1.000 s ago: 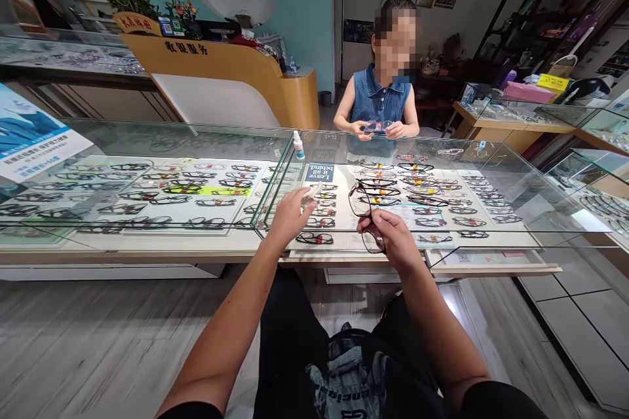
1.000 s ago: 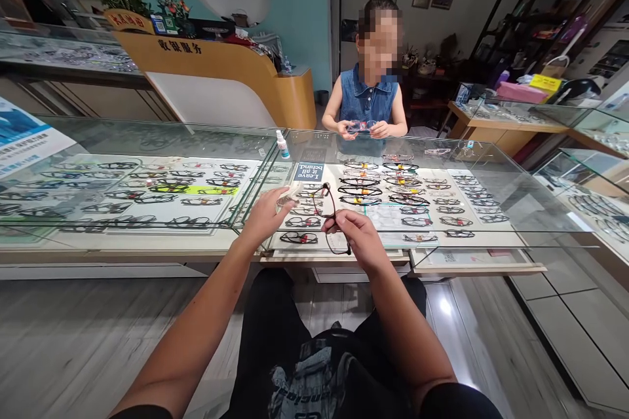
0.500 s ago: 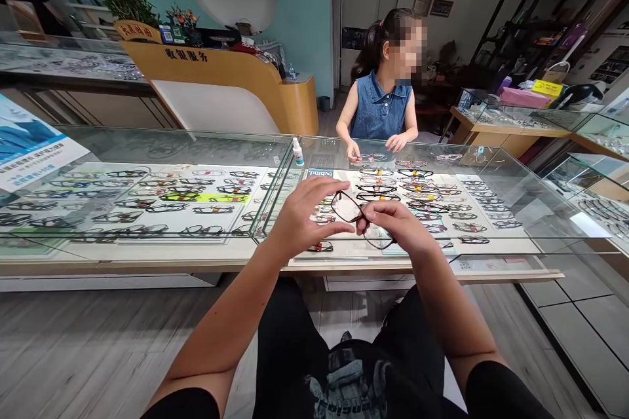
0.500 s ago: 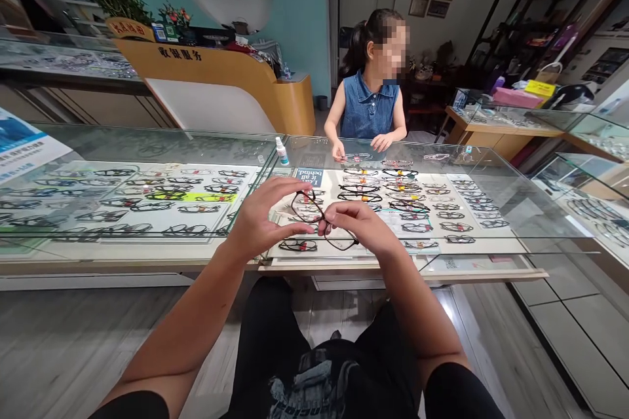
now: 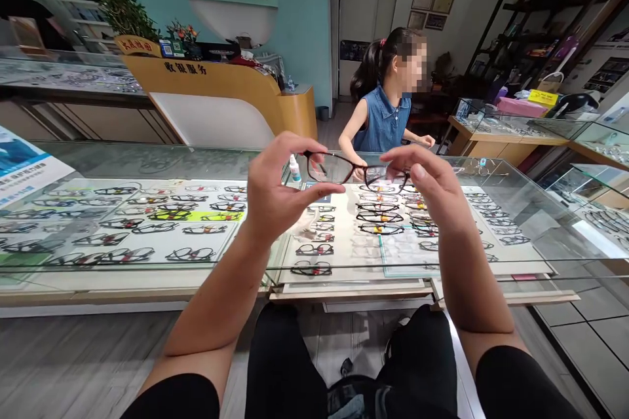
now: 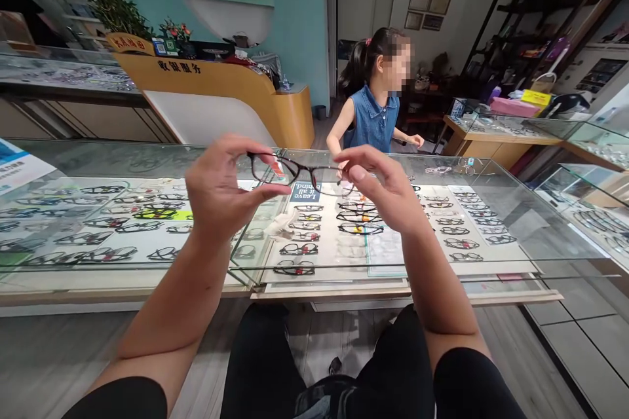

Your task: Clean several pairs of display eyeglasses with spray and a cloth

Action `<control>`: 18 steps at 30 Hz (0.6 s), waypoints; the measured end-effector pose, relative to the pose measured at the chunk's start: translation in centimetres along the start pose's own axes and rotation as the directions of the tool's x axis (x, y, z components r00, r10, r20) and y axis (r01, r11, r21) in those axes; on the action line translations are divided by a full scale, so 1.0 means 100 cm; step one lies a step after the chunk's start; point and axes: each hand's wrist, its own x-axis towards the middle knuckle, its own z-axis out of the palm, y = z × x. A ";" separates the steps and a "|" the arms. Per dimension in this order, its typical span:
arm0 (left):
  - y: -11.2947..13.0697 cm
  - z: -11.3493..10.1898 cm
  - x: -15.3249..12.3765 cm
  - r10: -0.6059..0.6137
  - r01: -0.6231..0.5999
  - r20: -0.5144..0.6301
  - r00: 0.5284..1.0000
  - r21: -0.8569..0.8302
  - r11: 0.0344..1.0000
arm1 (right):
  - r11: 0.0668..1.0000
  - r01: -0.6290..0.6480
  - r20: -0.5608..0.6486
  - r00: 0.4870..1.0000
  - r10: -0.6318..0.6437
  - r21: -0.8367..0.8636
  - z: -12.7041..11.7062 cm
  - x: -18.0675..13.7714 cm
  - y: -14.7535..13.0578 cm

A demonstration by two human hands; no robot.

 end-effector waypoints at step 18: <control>-0.058 0.039 0.059 0.051 -0.059 -0.201 0.978 -0.033 0.998 | 0.935 0.298 -0.276 0.898 -0.343 -0.191 0.004 0.076 0.055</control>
